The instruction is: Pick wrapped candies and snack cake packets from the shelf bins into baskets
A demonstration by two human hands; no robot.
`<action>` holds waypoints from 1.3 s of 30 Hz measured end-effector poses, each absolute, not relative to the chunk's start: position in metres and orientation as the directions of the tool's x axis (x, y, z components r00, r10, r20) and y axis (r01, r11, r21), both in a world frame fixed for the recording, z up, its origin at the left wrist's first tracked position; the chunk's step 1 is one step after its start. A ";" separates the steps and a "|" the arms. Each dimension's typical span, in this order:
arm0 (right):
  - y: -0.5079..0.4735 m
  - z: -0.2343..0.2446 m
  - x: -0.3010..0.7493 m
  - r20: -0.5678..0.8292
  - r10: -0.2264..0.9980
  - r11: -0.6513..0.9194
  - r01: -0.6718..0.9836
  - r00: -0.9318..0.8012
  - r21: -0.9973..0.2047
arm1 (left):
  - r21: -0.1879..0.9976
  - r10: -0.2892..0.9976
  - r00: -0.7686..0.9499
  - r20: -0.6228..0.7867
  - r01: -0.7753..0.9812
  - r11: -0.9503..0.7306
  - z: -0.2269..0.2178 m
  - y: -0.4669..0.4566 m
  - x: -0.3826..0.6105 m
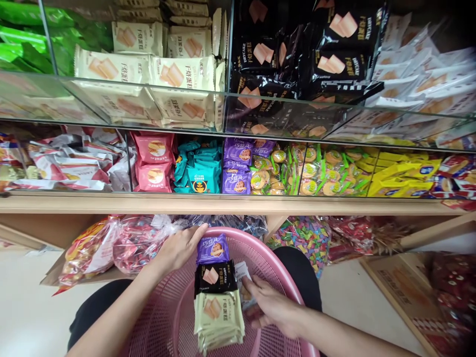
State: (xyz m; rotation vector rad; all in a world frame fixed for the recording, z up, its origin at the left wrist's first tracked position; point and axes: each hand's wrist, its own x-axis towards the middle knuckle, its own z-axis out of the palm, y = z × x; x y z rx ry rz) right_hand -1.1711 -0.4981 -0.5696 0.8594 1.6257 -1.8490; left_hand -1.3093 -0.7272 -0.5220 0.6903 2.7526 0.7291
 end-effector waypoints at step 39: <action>-0.496 -0.552 -1.195 -0.780 -0.088 0.126 0.770 -0.619 -0.625 | 0.519 0.393 -0.890 -0.232 0.229 0.824 -0.508 -0.717 -1.310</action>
